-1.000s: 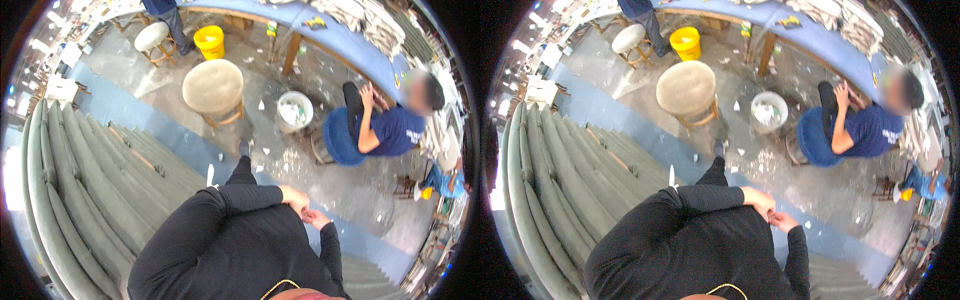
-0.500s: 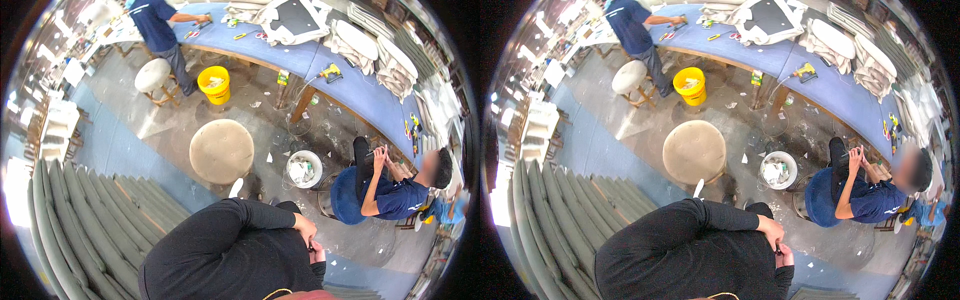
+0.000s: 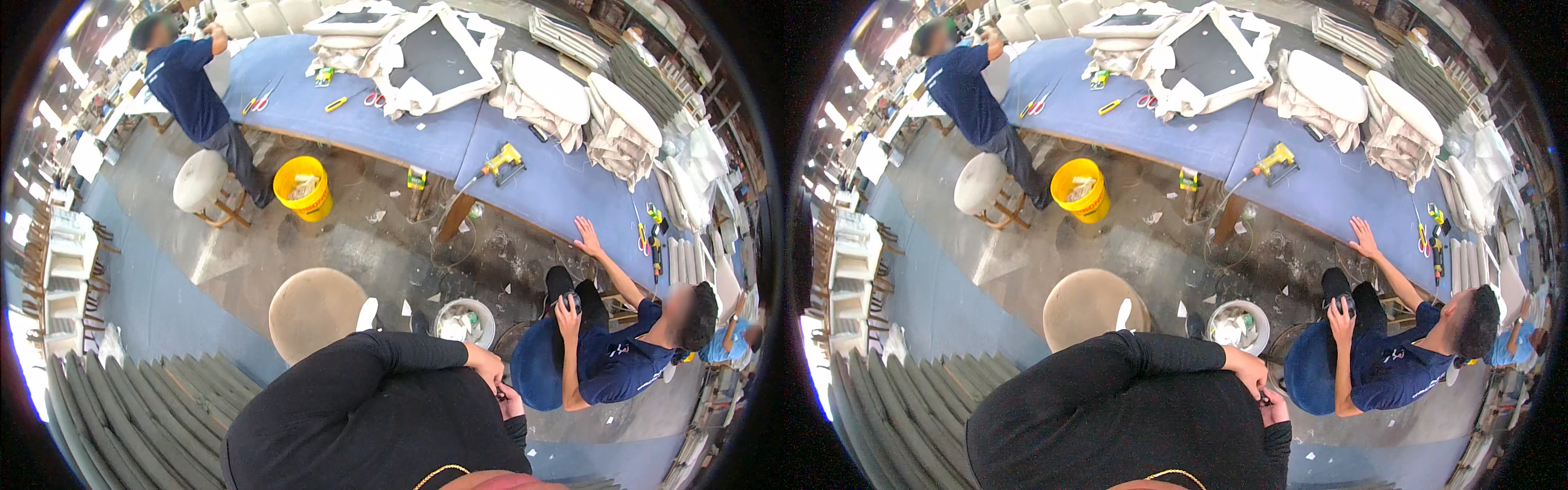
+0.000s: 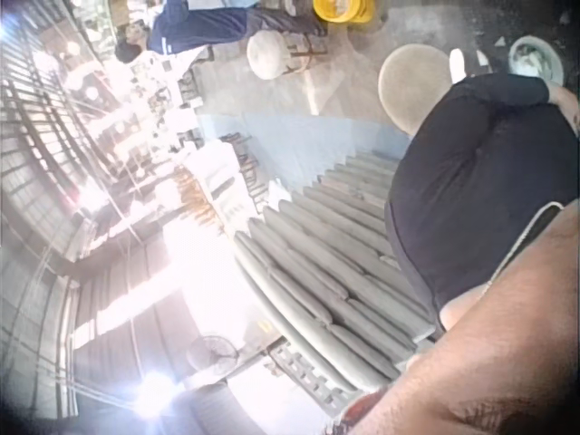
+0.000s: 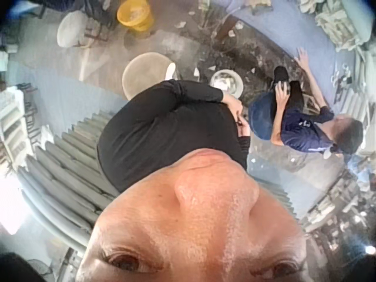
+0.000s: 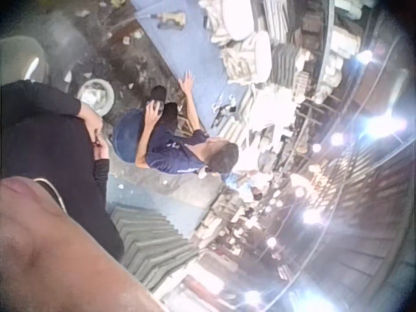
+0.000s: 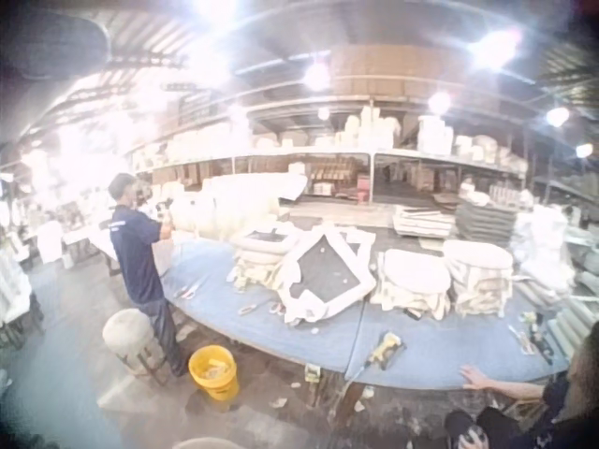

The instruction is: The person walks to a workbench and begins upholstering a seat cushion. They use a screwdriver to pry and remove old fabric, then use a staple gun to attach new fabric to the cushion. The person repeatedly pulls and staples the fabric to secure it.

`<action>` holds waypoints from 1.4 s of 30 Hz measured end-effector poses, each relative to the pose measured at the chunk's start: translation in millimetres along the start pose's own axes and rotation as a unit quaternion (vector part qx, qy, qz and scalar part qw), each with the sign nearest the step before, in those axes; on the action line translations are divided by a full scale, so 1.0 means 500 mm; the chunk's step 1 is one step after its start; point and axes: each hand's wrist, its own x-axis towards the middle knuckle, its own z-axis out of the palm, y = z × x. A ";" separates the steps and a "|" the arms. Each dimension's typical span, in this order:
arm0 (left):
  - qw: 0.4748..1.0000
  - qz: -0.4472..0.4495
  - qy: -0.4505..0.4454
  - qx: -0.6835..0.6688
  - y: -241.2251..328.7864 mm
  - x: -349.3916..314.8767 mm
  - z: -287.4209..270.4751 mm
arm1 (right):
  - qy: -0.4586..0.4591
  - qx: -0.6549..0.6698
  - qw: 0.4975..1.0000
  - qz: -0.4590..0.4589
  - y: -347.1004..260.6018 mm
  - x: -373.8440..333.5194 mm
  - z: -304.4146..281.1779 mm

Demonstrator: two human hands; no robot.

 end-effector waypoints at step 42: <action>0.991 -0.077 0.104 -0.045 -0.632 -0.878 -1.081 | -0.136 -0.190 0.970 -0.061 -0.499 0.914 1.180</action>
